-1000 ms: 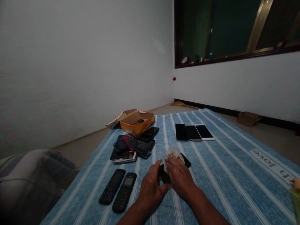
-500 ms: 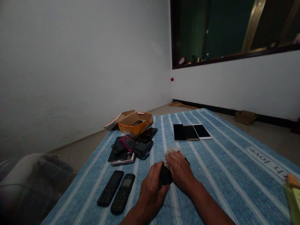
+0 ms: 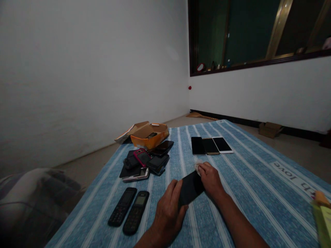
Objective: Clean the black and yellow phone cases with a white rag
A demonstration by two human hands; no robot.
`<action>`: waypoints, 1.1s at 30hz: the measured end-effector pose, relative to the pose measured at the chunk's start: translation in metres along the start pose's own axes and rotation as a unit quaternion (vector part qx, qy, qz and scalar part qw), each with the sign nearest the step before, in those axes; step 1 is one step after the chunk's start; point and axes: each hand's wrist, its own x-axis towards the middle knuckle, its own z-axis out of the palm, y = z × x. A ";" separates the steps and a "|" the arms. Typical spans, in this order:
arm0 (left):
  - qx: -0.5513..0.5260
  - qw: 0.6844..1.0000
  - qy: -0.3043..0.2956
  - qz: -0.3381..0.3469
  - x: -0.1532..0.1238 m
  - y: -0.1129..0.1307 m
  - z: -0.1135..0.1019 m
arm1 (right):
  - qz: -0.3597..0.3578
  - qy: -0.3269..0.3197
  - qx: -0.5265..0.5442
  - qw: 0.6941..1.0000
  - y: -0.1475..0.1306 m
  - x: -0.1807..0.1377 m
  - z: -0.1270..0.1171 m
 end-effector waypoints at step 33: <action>-0.054 0.998 -0.011 0.001 -0.001 -0.002 0.006 | -0.185 0.007 -0.107 0.977 -0.018 -0.013 0.008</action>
